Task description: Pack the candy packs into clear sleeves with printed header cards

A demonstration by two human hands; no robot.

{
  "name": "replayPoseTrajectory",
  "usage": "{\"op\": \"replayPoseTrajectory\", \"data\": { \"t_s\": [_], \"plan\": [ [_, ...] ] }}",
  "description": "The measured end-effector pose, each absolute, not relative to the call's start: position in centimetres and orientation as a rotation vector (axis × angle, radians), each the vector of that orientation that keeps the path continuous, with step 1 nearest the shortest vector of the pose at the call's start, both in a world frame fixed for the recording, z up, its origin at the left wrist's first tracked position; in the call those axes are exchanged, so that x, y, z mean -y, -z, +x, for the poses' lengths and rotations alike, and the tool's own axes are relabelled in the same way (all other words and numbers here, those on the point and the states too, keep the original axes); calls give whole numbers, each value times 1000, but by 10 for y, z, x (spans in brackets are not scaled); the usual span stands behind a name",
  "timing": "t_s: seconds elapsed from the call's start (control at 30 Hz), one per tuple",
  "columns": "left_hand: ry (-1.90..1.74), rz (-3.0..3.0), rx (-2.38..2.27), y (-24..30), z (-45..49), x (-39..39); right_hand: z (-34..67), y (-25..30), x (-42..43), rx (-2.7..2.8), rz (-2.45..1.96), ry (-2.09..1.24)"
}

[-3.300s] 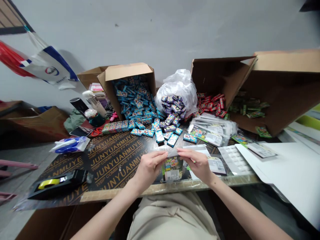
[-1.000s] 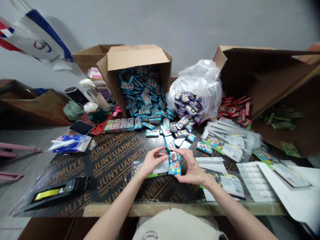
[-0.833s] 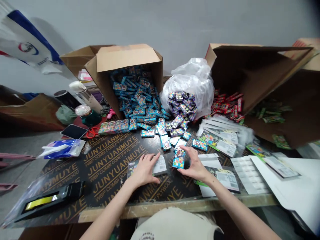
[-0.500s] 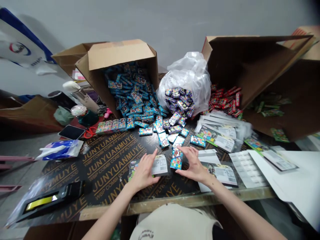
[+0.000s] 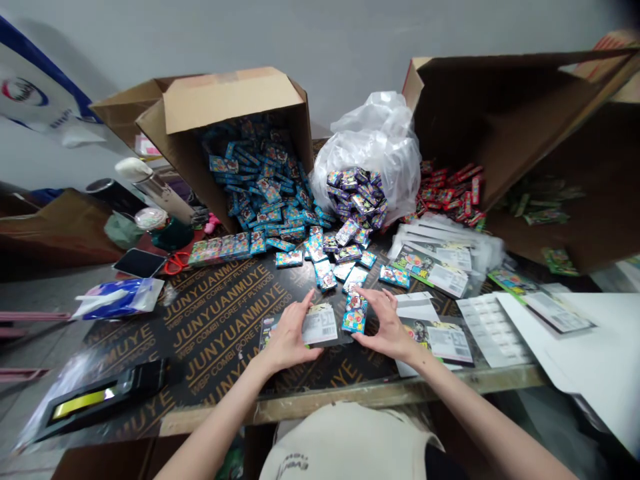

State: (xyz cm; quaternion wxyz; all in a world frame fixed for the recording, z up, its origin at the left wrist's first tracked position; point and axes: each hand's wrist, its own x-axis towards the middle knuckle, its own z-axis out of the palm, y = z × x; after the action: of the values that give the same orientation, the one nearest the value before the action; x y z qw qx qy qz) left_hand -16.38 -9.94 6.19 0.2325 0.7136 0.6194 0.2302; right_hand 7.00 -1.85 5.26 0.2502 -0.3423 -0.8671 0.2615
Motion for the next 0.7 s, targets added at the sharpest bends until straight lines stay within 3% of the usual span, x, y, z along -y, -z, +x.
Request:
{"op": "replayPoseTrajectory", "data": {
  "t_s": [0.7],
  "plan": [
    [-680, 1774, -1612, -71, -164, 85, 66, -62, -1, 2361, -701, -1019]
  ]
}}
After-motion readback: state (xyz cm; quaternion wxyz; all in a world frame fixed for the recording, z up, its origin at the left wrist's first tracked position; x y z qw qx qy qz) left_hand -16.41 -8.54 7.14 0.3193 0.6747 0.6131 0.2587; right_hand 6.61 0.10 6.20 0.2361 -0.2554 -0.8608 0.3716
